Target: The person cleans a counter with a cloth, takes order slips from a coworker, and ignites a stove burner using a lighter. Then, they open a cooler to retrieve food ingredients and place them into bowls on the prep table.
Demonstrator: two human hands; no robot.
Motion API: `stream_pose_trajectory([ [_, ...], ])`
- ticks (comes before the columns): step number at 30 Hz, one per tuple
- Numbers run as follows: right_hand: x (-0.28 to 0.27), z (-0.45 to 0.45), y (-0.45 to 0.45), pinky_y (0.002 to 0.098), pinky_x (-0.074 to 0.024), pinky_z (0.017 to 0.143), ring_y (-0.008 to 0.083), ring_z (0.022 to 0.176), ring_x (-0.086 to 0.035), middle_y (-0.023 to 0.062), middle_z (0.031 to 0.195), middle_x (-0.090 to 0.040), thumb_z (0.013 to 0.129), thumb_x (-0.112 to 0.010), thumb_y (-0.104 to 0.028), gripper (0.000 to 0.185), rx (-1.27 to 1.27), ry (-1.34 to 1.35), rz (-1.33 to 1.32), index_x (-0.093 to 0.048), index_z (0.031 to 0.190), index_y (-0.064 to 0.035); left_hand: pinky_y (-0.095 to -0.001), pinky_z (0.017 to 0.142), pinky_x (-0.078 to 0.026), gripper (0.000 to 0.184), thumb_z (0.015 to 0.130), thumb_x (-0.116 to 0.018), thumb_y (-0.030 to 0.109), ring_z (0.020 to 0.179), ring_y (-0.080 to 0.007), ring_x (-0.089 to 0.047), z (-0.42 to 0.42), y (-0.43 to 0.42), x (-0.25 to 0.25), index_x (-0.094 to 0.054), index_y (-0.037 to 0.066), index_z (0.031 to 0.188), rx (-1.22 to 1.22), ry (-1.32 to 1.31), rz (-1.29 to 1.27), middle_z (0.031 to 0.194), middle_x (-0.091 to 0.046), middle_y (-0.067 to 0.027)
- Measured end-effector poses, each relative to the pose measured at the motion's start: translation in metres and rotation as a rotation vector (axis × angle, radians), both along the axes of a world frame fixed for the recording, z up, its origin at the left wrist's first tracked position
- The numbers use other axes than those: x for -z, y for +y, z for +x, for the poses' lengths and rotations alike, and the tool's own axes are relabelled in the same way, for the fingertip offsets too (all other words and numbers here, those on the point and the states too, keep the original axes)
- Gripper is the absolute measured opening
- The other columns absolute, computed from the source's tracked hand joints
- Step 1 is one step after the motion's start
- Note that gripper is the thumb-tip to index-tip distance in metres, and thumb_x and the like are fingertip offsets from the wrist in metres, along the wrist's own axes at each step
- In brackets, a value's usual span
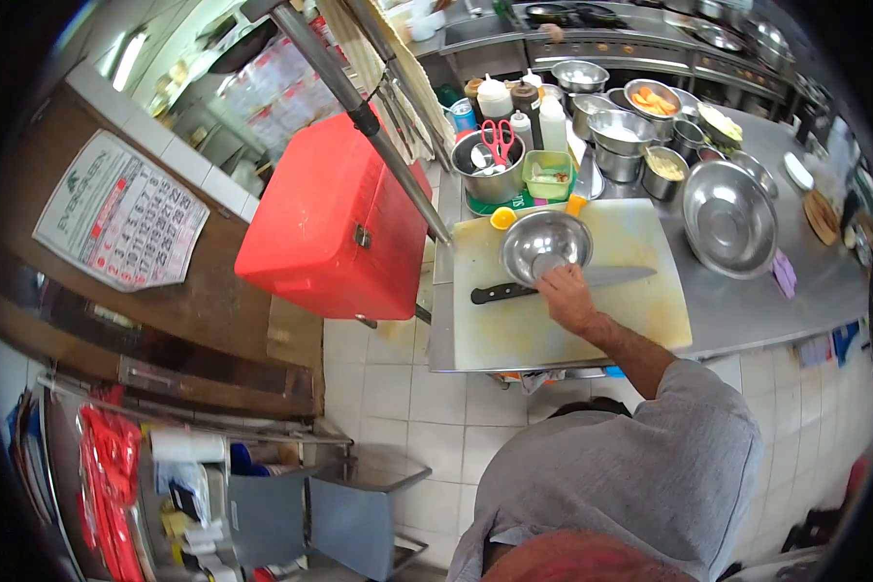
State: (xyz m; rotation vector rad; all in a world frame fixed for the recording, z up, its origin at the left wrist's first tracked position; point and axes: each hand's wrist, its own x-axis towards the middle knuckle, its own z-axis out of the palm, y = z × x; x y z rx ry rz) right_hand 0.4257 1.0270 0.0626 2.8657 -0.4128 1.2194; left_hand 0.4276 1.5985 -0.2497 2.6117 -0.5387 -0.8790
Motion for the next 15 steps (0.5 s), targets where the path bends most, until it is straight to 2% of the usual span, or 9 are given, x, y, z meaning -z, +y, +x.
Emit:
stream_pose_trajectory([
  [4,-0.008,0.014,0.018,0.0472,-0.0328,0.083,0.0242,0.085,-0.050,0.0052,0.083,-0.050,0.063,-0.056,-0.002,0.022,0.248,0.039,0.027,-0.056,0.085,-0.0072,-0.0312,0.047,-0.041,0.025,0.080,-0.058,0.027,0.053,-0.0169,-0.051,0.144,0.050,-0.017,-0.058,0.002,0.080,0.076,-0.109,-0.077,0.061,-0.054,-0.0080],
  [5,-0.001,0.017,0.019,0.0498,-0.0302,0.086,0.0246,0.093,-0.048,0.0064,0.090,-0.049,0.062,-0.060,-0.002,0.035,0.308,0.142,0.078,-0.054,0.096,-0.0089,-0.0309,0.046,-0.041,0.025,0.080,-0.058,0.027,0.054,-0.0165,-0.051,0.176,0.058,-0.019,-0.058,0.002,0.081,-0.008,-0.108,-0.135,0.060,-0.054,-0.0077],
  [6,-0.005,0.023,0.027,0.0498,-0.0302,0.086,0.0246,0.093,-0.048,0.0064,0.090,-0.049,0.062,-0.060,-0.002,0.035,0.325,0.151,0.079,-0.054,0.096,-0.0089,-0.0305,0.046,-0.040,0.025,0.081,-0.058,0.028,0.054,-0.0161,-0.051,0.209,0.064,-0.021,-0.059,0.002,0.082,-0.124,-0.092,-0.215,0.060,-0.054,-0.0074],
  [8,-0.023,0.040,0.049,0.0523,-0.0265,0.091,0.0267,0.106,-0.042,0.0099,0.104,-0.046,0.062,-0.064,-0.003,0.051,0.559,0.146,0.241,-0.050,0.111,-0.0118,-0.0299,0.045,-0.040,0.026,0.081,-0.059,0.028,0.054,-0.0154,-0.050,0.273,0.073,-0.017,-0.060,0.002,0.084,-0.417,-0.060,-0.474,0.060,-0.053,-0.0068],
  [9,-0.036,0.052,0.059,0.0514,-0.0233,0.095,0.0293,0.114,-0.035,0.0132,0.121,-0.037,0.066,-0.064,-0.006,0.062,0.638,0.208,0.325,-0.042,0.123,-0.0124,-0.0272,0.046,-0.039,0.024,0.082,-0.058,0.026,0.055,-0.0123,-0.049,0.299,0.061,-0.022,-0.060,0.003,0.087,-0.559,0.085,-0.463,0.062,-0.052,-0.0035],
  [10,-0.045,0.068,0.065,0.0514,-0.0233,0.095,0.0293,0.114,-0.035,0.0132,0.121,-0.037,0.066,-0.064,-0.006,0.062,0.636,0.207,0.320,-0.042,0.123,-0.0124,-0.0245,0.046,-0.038,0.022,0.084,-0.058,0.024,0.057,-0.0091,-0.047,0.321,0.030,-0.058,-0.061,0.003,0.090,-0.710,0.217,-0.445,0.063,-0.051,-0.0002],
  [12,-0.060,0.103,0.073,0.0511,-0.0245,0.093,0.0303,0.116,-0.034,0.0142,0.123,-0.036,0.066,-0.066,-0.006,0.061,0.608,0.027,0.216,-0.043,0.123,-0.0109,-0.0273,0.044,-0.038,0.027,0.083,-0.058,0.025,0.057,-0.0115,-0.048,0.382,0.004,-0.056,-0.056,0.003,0.099,-0.607,0.318,-0.547,0.069,-0.052,-0.0032],
  [13,-0.073,0.128,0.080,0.0477,-0.0264,0.093,0.0308,0.113,-0.037,0.0147,0.121,-0.039,0.067,-0.060,0.001,0.057,0.561,-0.069,0.231,-0.045,0.121,-0.0100,-0.0272,0.046,-0.040,0.028,0.083,-0.058,0.027,0.058,-0.0112,-0.049,0.404,-0.014,-0.064,-0.056,0.003,0.099,-0.566,0.276,-0.531,0.070,-0.052,-0.0028],
  [15,-0.077,0.182,0.079,0.0473,-0.0268,0.092,0.0314,0.110,-0.038,0.0150,0.118,-0.041,0.065,-0.057,0.003,0.056,0.470,-0.169,0.195,-0.046,0.118,-0.0099,-0.0272,0.048,-0.041,0.029,0.083,-0.059,0.028,0.059,-0.0109,-0.049,0.446,-0.044,-0.094,-0.057,0.004,0.100,-0.534,0.223,-0.509,0.071,-0.053,-0.0024],
])
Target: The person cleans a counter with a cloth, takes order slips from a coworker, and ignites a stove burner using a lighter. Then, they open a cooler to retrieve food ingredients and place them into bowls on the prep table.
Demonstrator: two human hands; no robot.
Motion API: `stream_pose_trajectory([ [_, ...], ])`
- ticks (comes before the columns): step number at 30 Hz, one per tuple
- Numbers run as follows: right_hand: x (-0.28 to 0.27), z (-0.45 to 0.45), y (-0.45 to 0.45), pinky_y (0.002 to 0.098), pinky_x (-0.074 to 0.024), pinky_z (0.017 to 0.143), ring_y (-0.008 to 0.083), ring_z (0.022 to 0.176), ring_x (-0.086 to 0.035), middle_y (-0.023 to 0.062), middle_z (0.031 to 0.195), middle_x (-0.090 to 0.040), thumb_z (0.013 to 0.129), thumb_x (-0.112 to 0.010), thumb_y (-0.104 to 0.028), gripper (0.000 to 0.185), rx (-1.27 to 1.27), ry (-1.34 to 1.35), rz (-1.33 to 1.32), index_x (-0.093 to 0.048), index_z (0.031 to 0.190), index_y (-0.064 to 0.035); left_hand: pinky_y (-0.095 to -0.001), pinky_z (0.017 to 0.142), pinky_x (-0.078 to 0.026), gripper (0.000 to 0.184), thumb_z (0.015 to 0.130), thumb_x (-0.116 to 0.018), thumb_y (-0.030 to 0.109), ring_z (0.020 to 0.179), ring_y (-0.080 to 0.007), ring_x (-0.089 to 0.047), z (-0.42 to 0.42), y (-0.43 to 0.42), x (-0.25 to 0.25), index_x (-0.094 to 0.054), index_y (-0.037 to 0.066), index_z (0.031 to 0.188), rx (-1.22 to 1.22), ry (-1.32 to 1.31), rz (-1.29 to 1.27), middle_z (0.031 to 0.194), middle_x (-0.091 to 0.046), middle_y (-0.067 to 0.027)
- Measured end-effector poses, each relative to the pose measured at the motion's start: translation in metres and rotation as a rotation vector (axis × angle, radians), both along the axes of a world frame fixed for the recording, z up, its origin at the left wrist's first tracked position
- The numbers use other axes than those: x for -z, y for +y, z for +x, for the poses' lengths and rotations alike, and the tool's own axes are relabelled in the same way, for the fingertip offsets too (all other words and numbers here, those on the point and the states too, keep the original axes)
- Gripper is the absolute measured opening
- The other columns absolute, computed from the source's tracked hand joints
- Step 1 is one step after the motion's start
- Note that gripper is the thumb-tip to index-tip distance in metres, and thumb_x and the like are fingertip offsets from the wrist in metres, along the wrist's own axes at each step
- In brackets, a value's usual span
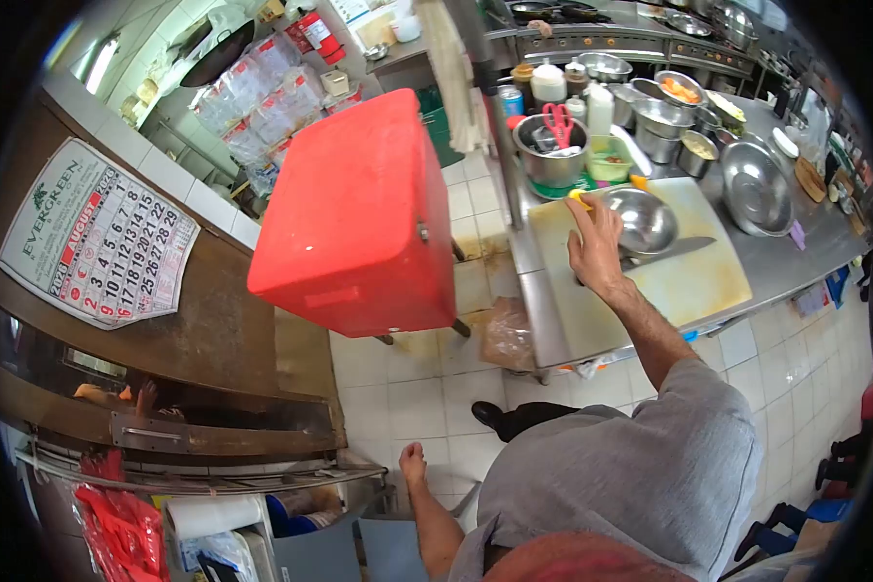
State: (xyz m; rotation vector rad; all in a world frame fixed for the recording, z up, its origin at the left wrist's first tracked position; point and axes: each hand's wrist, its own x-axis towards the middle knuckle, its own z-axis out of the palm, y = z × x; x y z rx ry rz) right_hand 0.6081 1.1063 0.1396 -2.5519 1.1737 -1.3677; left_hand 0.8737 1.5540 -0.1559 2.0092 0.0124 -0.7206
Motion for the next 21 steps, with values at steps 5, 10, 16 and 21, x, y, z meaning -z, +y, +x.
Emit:
stream_pose_trajectory([
  [5,-0.006,0.167,0.016,0.0402,-0.0333,0.086,0.0301,0.099,-0.045,0.0125,0.106,-0.048,0.062,-0.049,0.013,0.048,-0.302,-0.250,-0.054,-0.055,0.104,-0.0070,-0.0286,0.062,-0.045,0.033,0.082,-0.060,0.032,0.069,-0.0124,-0.054,0.092,0.029,0.002,-0.058,0.005,0.101,0.001,-0.006,0.007,0.081,-0.059,-0.0049],
  [10,-0.023,0.334,0.054,0.0407,-0.0369,0.086,0.0301,0.098,-0.046,0.0132,0.105,-0.047,0.065,-0.049,0.010,0.043,-0.515,-0.289,0.075,-0.054,0.105,-0.0051,-0.0354,0.075,-0.045,0.034,0.077,-0.058,0.031,0.083,-0.0255,-0.060,0.132,0.157,0.070,-0.062,0.001,0.091,0.260,-0.223,0.424,0.090,-0.064,-0.0149],
  [16,-0.023,0.506,0.055,0.0416,-0.0380,0.085,0.0311,0.098,-0.046,0.0147,0.105,-0.047,0.066,-0.051,0.007,0.045,-0.731,-0.192,-0.016,-0.052,0.109,-0.0051,-0.0327,0.073,-0.045,0.031,0.078,-0.057,0.029,0.080,-0.0224,-0.060,0.201,0.191,0.075,-0.063,0.001,0.089,0.463,-0.087,0.633,0.087,-0.064,-0.0136],
  [21,-0.020,0.634,0.013,0.0423,-0.0365,0.086,0.0304,0.101,-0.045,0.0161,0.109,-0.046,0.068,-0.055,0.001,0.045,-0.556,-0.062,-0.273,-0.051,0.112,-0.0088,-0.0305,0.072,-0.046,0.028,0.079,-0.057,0.027,0.078,-0.0198,-0.059,0.361,0.187,0.083,-0.063,0.001,0.087,0.510,-0.160,0.593,0.085,-0.064,-0.0126],
])
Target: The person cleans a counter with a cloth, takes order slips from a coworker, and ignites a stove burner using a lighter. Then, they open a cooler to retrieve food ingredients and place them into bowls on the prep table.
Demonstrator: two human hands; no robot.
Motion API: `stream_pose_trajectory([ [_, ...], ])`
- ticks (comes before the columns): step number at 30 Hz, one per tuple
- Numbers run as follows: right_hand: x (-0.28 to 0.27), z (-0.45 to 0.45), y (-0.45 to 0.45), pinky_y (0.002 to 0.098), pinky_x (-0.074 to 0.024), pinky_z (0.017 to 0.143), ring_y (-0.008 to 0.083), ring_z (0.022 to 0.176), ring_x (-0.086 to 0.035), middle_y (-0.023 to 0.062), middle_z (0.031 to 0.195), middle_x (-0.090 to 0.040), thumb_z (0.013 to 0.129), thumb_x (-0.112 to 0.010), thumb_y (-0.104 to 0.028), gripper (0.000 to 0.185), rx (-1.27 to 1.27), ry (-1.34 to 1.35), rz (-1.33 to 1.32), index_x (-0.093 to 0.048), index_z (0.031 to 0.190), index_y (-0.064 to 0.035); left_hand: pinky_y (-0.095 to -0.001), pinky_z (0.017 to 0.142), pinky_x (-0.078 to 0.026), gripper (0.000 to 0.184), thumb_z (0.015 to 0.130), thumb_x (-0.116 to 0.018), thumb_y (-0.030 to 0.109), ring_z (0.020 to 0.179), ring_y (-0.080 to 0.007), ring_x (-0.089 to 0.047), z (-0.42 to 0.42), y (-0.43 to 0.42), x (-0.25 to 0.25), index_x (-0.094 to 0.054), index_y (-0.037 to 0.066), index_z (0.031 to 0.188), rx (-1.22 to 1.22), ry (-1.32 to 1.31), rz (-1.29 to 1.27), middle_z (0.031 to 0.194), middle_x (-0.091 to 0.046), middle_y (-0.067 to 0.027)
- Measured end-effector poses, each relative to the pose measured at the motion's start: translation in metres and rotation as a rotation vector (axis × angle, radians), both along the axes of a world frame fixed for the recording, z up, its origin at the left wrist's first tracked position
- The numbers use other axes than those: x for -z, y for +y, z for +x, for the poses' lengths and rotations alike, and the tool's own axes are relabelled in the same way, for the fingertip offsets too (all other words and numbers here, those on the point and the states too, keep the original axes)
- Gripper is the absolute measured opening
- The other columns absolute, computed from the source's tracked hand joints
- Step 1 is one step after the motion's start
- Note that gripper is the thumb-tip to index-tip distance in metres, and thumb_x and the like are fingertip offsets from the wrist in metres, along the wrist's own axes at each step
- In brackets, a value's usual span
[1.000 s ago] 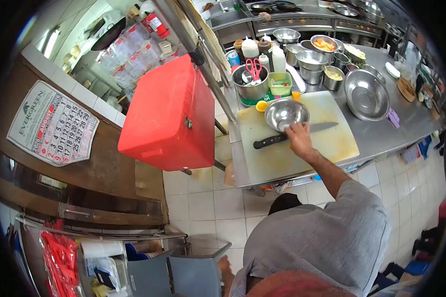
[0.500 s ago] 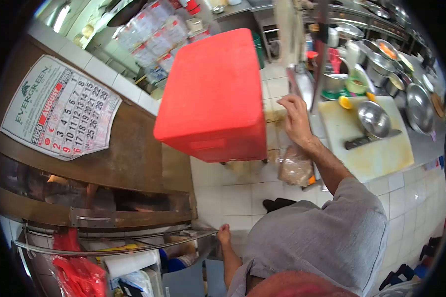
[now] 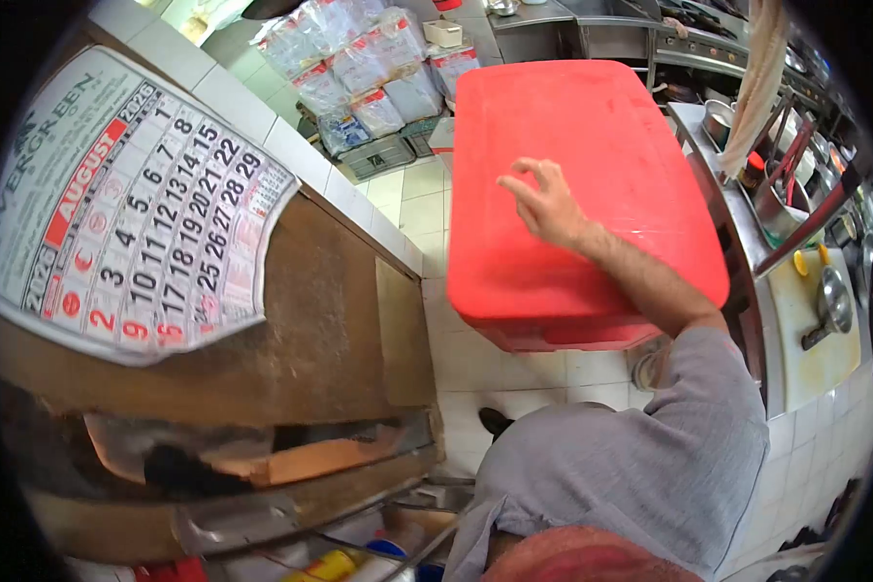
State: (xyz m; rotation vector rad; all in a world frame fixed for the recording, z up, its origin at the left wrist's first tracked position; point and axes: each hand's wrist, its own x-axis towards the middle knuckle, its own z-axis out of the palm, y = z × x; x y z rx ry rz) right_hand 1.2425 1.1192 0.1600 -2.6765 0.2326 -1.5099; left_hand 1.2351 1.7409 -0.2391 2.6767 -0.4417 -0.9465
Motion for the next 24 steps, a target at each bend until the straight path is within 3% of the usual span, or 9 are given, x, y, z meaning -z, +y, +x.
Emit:
stream_pose_trajectory([
  [5,0.045,0.076,-0.097,0.0510,-0.0286,0.090,0.0297,0.116,-0.033,0.0153,0.123,-0.035,0.079,-0.057,-0.022,0.047,0.567,0.170,-0.023,-0.043,0.124,-0.0161,-0.0283,0.070,-0.046,0.025,0.080,-0.057,0.025,0.077,-0.0172,-0.059,0.219,-0.059,-0.041,-0.063,0.001,0.085,0.046,-0.181,-0.096,0.083,-0.064,-0.0116],
  [6,0.044,0.084,-0.115,0.0510,-0.0286,0.090,0.0297,0.116,-0.033,0.0153,0.123,-0.035,0.079,-0.057,-0.022,0.047,0.585,0.167,-0.020,-0.043,0.124,-0.0161,-0.0279,0.070,-0.046,0.024,0.080,-0.057,0.024,0.076,-0.0167,-0.058,0.264,-0.089,-0.064,-0.064,0.001,0.085,0.027,-0.167,-0.183,0.083,-0.064,-0.0114],
  [7,0.046,0.093,-0.128,0.0516,-0.0272,0.092,0.0302,0.118,-0.031,0.0152,0.126,-0.032,0.081,-0.056,-0.028,0.050,0.674,0.140,0.063,-0.040,0.127,-0.0180,-0.0275,0.074,-0.045,0.019,0.081,-0.056,0.018,0.080,-0.0149,-0.056,0.320,-0.120,-0.072,-0.062,0.001,0.088,0.064,0.061,-0.485,0.084,-0.062,-0.0086],
  [8,0.052,0.099,-0.139,0.0523,-0.0257,0.093,0.0307,0.120,-0.029,0.0151,0.129,-0.030,0.082,-0.055,-0.034,0.052,0.764,0.113,0.147,-0.036,0.129,-0.0199,-0.0333,0.075,-0.046,0.017,0.080,-0.058,0.014,0.082,-0.0203,-0.058,0.358,-0.152,-0.076,-0.060,0.002,0.092,-0.026,0.079,-0.647,0.086,-0.061,-0.0129],
  [13,0.054,0.122,-0.174,0.0535,-0.0225,0.096,0.0318,0.124,-0.026,0.0149,0.135,-0.024,0.084,-0.050,-0.045,0.056,0.885,0.289,0.261,-0.031,0.133,-0.0242,-0.0325,0.078,-0.046,0.024,0.075,-0.061,0.005,0.084,-0.0214,-0.056,0.492,-0.342,-0.169,-0.059,0.004,0.099,0.203,-0.004,-0.530,0.103,-0.049,-0.0092],
  [17,0.044,0.124,-0.173,0.0557,-0.0195,0.098,0.0318,0.126,-0.024,0.0153,0.138,-0.021,0.085,-0.046,-0.049,0.058,0.925,0.390,0.397,-0.029,0.135,-0.0248,-0.0319,0.079,-0.047,0.037,0.066,-0.063,-0.004,0.083,-0.0201,-0.057,0.563,-0.439,-0.154,-0.058,0.005,0.102,0.453,-0.151,-0.462,0.108,-0.045,-0.0088],
  [19,0.038,0.130,-0.172,0.0562,-0.0186,0.098,0.0316,0.126,-0.023,0.0153,0.138,-0.021,0.085,-0.046,-0.049,0.058,0.928,0.412,0.453,-0.029,0.135,-0.0250,-0.0308,0.080,-0.047,0.047,0.060,-0.063,-0.009,0.091,-0.0190,-0.056,0.608,-0.474,-0.121,-0.057,0.006,0.104,0.318,0.085,-0.491,0.111,-0.042,-0.0084],
  [22,0.036,0.135,-0.160,0.0545,-0.0180,0.100,0.0324,0.127,-0.022,0.0155,0.137,-0.022,0.084,-0.047,-0.050,0.059,0.988,0.508,0.470,-0.030,0.135,-0.0240,-0.0326,0.080,-0.047,0.045,0.059,-0.066,-0.003,0.094,-0.0231,-0.055,0.632,-0.517,-0.142,-0.058,0.005,0.102,0.534,-0.099,-0.313,0.110,-0.046,-0.0116],
  [24,0.032,0.138,-0.161,0.0518,-0.0183,0.101,0.0326,0.126,-0.023,0.0157,0.136,-0.023,0.083,-0.048,-0.050,0.061,0.979,0.488,0.487,-0.031,0.134,-0.0221,-0.0344,0.081,-0.047,0.042,0.058,-0.070,0.002,0.091,-0.0280,-0.057,0.676,-0.548,-0.107,-0.060,0.004,0.099,0.678,-0.207,-0.309,0.108,-0.051,-0.0152],
])
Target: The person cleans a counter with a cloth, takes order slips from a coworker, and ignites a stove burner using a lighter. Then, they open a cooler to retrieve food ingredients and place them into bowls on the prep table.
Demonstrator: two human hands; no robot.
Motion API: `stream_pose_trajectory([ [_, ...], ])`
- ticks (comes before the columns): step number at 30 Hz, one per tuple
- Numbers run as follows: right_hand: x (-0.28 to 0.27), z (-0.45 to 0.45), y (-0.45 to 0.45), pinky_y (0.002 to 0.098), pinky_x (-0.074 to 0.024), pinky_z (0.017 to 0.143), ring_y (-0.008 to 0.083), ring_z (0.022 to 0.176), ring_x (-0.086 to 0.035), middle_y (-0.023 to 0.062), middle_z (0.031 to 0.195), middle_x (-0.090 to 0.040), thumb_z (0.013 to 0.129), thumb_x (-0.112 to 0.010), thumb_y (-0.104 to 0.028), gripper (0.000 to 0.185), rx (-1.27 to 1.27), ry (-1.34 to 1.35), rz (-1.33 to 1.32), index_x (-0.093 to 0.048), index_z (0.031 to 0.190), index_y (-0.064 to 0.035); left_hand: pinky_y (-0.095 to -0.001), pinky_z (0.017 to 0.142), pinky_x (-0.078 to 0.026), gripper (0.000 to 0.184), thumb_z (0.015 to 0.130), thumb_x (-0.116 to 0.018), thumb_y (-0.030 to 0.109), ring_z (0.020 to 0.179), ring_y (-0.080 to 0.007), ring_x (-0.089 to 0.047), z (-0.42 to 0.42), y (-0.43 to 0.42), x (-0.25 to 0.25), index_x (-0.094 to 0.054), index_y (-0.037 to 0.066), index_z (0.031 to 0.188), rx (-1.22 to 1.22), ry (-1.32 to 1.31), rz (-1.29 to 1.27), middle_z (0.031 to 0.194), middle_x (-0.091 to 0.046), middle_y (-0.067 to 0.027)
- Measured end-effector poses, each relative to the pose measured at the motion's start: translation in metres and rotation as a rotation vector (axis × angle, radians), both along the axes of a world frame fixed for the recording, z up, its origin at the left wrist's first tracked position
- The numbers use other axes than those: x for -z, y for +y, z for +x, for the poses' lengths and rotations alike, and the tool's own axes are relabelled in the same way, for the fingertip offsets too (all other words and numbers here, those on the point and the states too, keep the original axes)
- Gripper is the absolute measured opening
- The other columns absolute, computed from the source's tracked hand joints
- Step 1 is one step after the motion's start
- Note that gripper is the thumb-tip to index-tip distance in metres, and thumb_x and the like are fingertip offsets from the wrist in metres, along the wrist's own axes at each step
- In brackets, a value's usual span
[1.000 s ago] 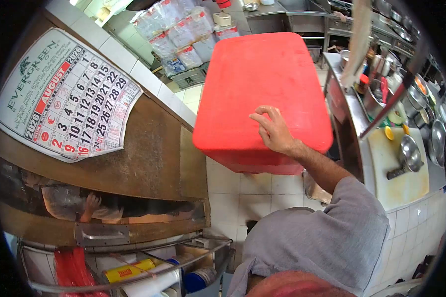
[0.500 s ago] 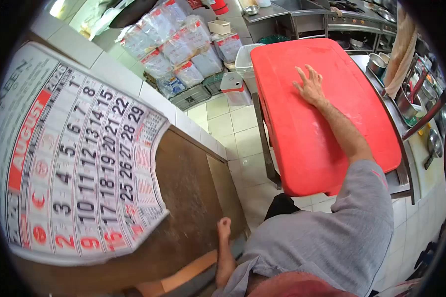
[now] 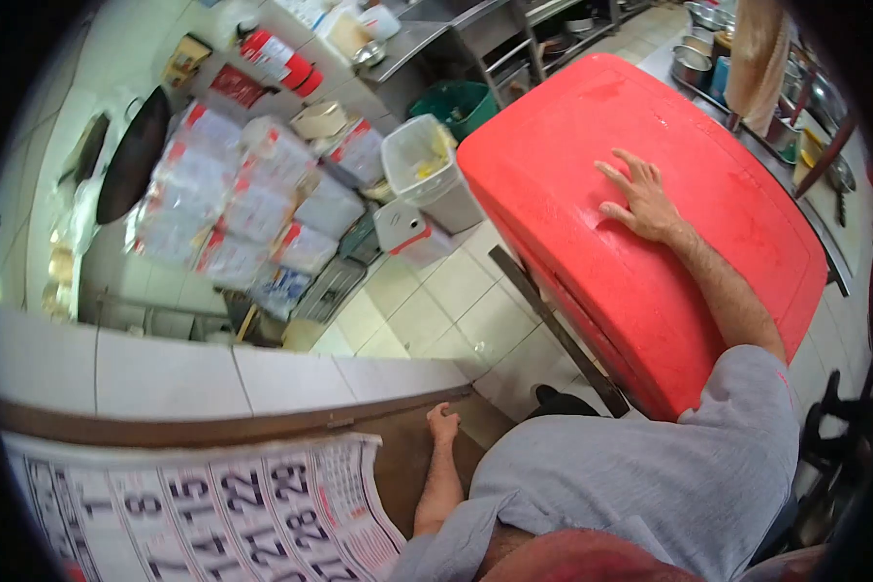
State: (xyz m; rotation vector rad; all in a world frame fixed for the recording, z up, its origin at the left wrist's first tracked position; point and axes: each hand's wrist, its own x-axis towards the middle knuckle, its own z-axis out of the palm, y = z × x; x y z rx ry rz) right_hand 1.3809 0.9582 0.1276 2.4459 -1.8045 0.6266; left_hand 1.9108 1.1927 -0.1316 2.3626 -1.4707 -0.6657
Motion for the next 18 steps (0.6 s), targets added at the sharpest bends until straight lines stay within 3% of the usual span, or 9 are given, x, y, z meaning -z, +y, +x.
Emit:
stream_pose_trajectory([
  [3,-0.007,0.008,0.002,0.0501,-0.0188,0.101,0.0326,0.125,-0.025,0.0159,0.135,-0.025,0.082,-0.050,-0.049,0.062,0.092,0.013,0.010,-0.032,0.134,-0.0191,-0.0363,0.079,-0.048,0.043,0.058,-0.073,0.007,0.087,-0.0308,-0.060,0.042,-0.066,0.023,-0.061,0.000,0.099,0.063,0.008,0.046,0.098,-0.061,-0.0173],
  [6,-0.009,0.014,0.000,0.0477,-0.0202,0.101,0.0325,0.124,-0.026,0.0161,0.134,-0.027,0.082,-0.052,-0.045,0.059,0.177,-0.007,-0.009,-0.035,0.132,-0.0168,-0.0346,0.078,-0.048,0.041,0.058,-0.073,0.006,0.089,-0.0266,-0.060,0.066,-0.139,0.035,-0.062,0.000,0.097,0.180,0.005,0.152,0.092,-0.064,-0.0161],
  [8,-0.011,0.017,-0.004,0.0457,-0.0219,0.101,0.0317,0.123,-0.029,0.0158,0.132,-0.030,0.082,-0.053,-0.041,0.056,0.312,-0.052,-0.027,-0.039,0.130,-0.0158,-0.0323,0.072,-0.050,0.037,0.060,-0.069,0.004,0.087,-0.0227,-0.061,0.088,-0.196,0.060,-0.062,0.001,0.096,0.191,0.112,0.183,0.095,-0.063,-0.0152],
  [9,-0.008,0.017,-0.008,0.0457,-0.0219,0.101,0.0317,0.123,-0.029,0.0158,0.132,-0.030,0.082,-0.053,-0.041,0.056,0.340,-0.050,-0.035,-0.039,0.130,-0.0158,-0.0299,0.064,-0.050,0.034,0.063,-0.065,0.004,0.080,-0.0197,-0.061,0.101,-0.226,0.081,-0.061,0.002,0.097,0.279,0.027,0.086,0.091,-0.063,-0.0131],
  [10,-0.003,0.015,-0.011,0.0454,-0.0236,0.100,0.0310,0.122,-0.030,0.0153,0.131,-0.032,0.082,-0.053,-0.039,0.054,0.454,-0.072,-0.082,-0.040,0.129,-0.0153,-0.0299,0.064,-0.050,0.034,0.063,-0.065,0.004,0.080,-0.0197,-0.061,0.108,-0.259,0.084,-0.061,0.002,0.097,0.305,0.027,0.081,0.091,-0.063,-0.0131],
  [12,0.004,0.008,-0.020,0.0453,-0.0268,0.097,0.0298,0.120,-0.034,0.0140,0.129,-0.035,0.083,-0.053,-0.035,0.051,0.653,-0.083,-0.170,-0.041,0.128,-0.0146,-0.0314,0.070,-0.049,0.029,0.069,-0.059,0.007,0.079,-0.0228,-0.062,0.109,-0.325,0.084,-0.062,0.003,0.097,0.207,0.273,0.277,0.086,-0.064,-0.0132],
  [13,0.009,0.008,-0.023,0.0453,-0.0282,0.096,0.0293,0.119,-0.036,0.0134,0.128,-0.037,0.084,-0.053,-0.035,0.050,0.744,-0.083,-0.205,-0.041,0.128,-0.0143,-0.0279,0.060,-0.048,0.029,0.070,-0.058,0.007,0.071,-0.0169,-0.060,0.110,-0.358,0.077,-0.062,0.003,0.098,0.167,0.406,0.372,0.083,-0.064,-0.0101],
  [18,0.021,0.001,-0.031,0.0450,-0.0305,0.095,0.0296,0.117,-0.038,0.0134,0.127,-0.038,0.086,-0.050,-0.040,0.048,1.217,0.071,-0.178,-0.043,0.127,-0.0155,-0.0255,0.055,-0.046,0.028,0.073,-0.059,0.011,0.066,-0.0127,-0.058,0.103,-0.519,0.047,-0.061,0.002,0.099,0.358,0.491,0.421,0.081,-0.063,-0.0074],
])
